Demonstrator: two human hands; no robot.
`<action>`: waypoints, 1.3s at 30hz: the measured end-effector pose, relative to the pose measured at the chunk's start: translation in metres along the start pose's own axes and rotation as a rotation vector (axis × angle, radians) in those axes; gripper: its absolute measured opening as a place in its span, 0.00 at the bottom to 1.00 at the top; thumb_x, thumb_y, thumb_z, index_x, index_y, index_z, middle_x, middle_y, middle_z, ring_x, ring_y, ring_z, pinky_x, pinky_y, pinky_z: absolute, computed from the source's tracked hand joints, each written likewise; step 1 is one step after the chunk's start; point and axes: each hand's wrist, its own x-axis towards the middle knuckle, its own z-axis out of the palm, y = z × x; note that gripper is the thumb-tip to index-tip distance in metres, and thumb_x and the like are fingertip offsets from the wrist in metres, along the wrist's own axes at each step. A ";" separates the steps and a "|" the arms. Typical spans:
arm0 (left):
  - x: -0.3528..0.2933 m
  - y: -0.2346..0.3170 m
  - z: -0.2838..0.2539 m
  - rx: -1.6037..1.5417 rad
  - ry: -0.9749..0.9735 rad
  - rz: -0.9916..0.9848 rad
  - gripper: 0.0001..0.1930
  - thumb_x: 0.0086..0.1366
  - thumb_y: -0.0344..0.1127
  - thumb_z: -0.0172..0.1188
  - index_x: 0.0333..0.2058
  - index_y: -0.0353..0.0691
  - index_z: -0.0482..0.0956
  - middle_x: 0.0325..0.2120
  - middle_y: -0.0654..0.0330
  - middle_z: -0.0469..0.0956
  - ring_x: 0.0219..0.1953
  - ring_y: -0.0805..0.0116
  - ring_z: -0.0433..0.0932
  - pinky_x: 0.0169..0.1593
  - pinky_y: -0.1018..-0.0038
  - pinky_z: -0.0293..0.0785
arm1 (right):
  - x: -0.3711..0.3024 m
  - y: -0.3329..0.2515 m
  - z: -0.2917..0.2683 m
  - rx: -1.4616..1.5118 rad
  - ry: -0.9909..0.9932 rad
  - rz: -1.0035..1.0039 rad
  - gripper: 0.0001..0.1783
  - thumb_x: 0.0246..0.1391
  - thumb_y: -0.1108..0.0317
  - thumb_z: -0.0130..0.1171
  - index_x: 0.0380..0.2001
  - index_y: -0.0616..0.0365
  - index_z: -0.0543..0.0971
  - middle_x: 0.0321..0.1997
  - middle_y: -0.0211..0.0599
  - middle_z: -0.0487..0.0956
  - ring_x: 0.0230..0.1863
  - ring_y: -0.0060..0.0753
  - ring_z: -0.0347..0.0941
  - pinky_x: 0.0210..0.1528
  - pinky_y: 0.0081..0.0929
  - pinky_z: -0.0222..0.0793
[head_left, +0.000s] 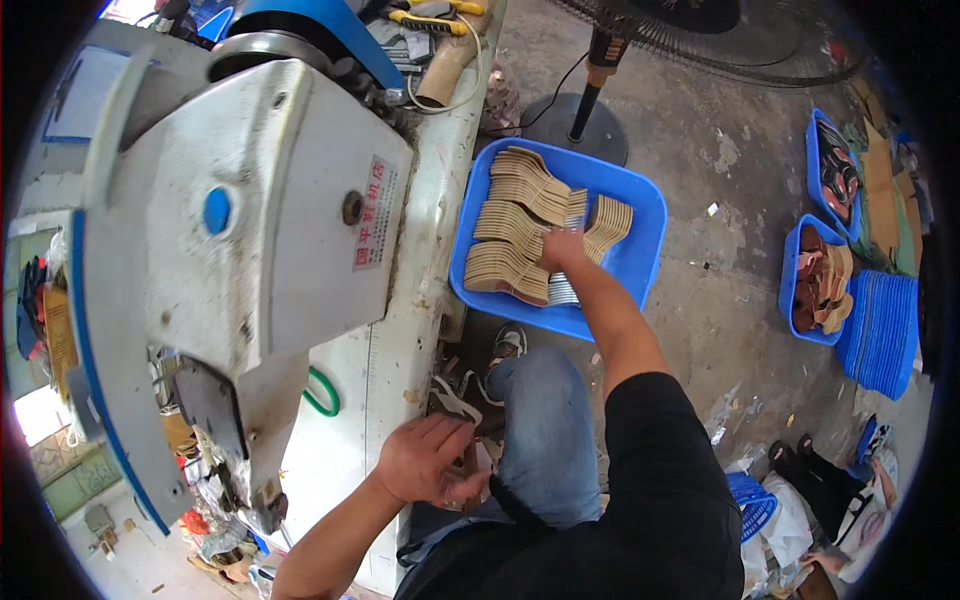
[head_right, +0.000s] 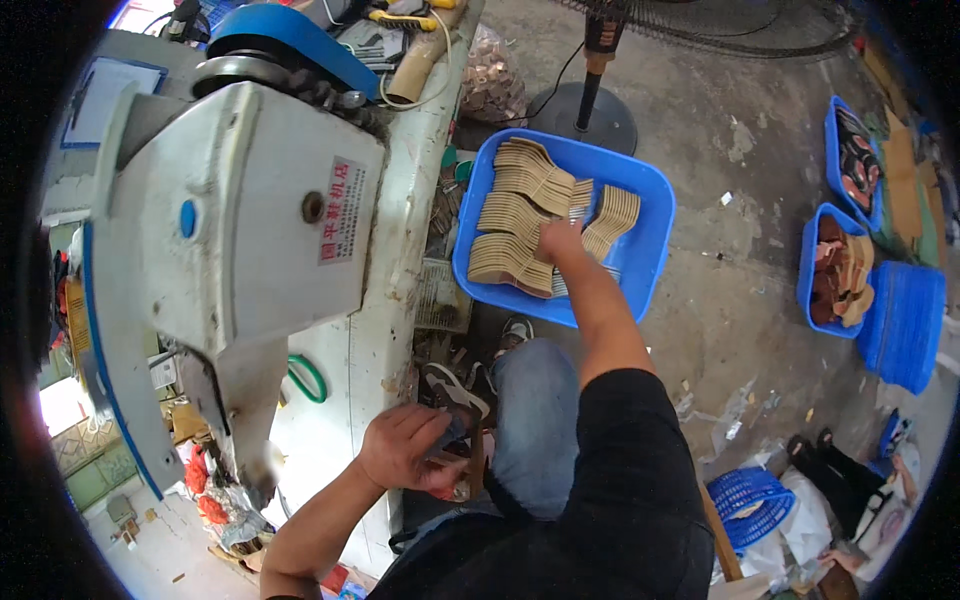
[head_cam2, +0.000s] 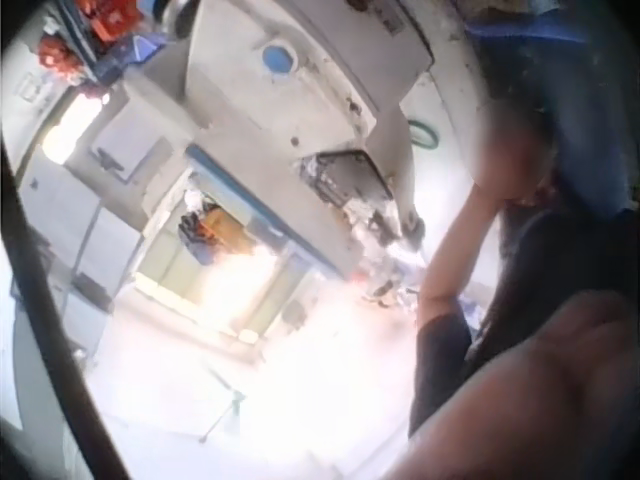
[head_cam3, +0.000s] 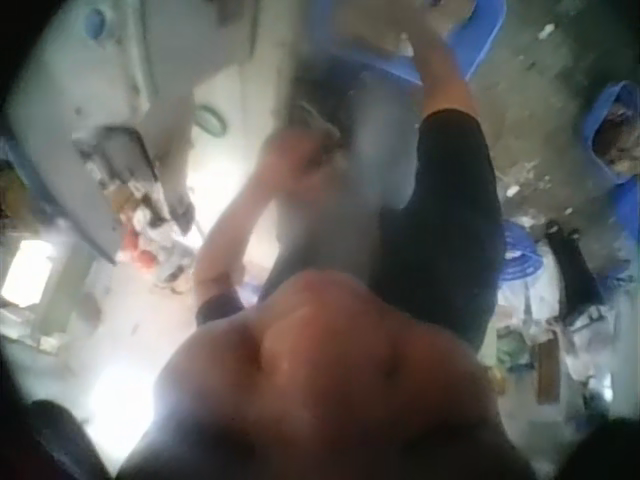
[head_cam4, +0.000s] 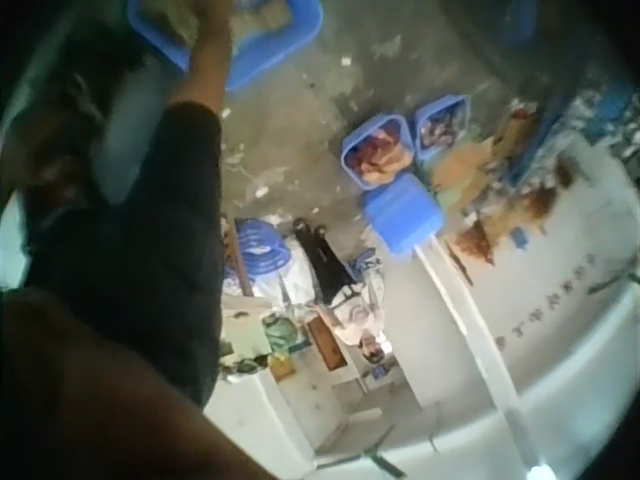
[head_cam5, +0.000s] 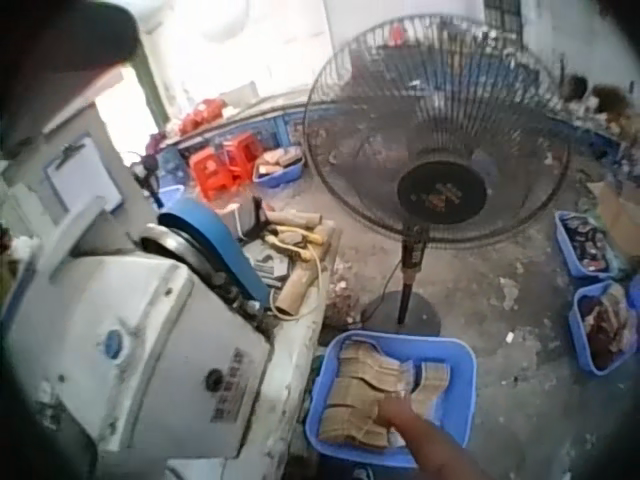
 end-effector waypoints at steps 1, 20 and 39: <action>-0.003 0.003 0.002 -0.004 0.000 -0.020 0.28 0.50 0.51 0.77 0.43 0.36 0.81 0.33 0.53 0.82 0.33 0.54 0.84 0.37 0.65 0.83 | -0.021 -0.016 -0.006 0.094 -0.157 0.000 0.42 0.50 0.37 0.69 0.63 0.50 0.79 0.65 0.46 0.80 0.67 0.51 0.75 0.71 0.66 0.61; -0.086 0.089 0.039 -0.261 0.318 -0.323 0.24 0.64 0.38 0.73 0.55 0.36 0.80 0.44 0.49 0.86 0.45 0.55 0.86 0.48 0.63 0.83 | -0.466 0.065 -0.325 2.055 0.913 -0.539 0.08 0.65 0.64 0.56 0.40 0.57 0.78 0.29 0.30 0.75 0.33 0.28 0.72 0.37 0.29 0.69; -0.349 0.295 0.091 -0.489 1.421 -0.957 0.14 0.69 0.37 0.70 0.48 0.36 0.83 0.39 0.56 0.86 0.42 0.69 0.86 0.48 0.71 0.81 | -0.560 -0.420 -0.021 0.500 -0.591 -1.478 0.12 0.58 0.62 0.70 0.38 0.60 0.85 0.28 0.38 0.83 0.28 0.28 0.80 0.33 0.28 0.75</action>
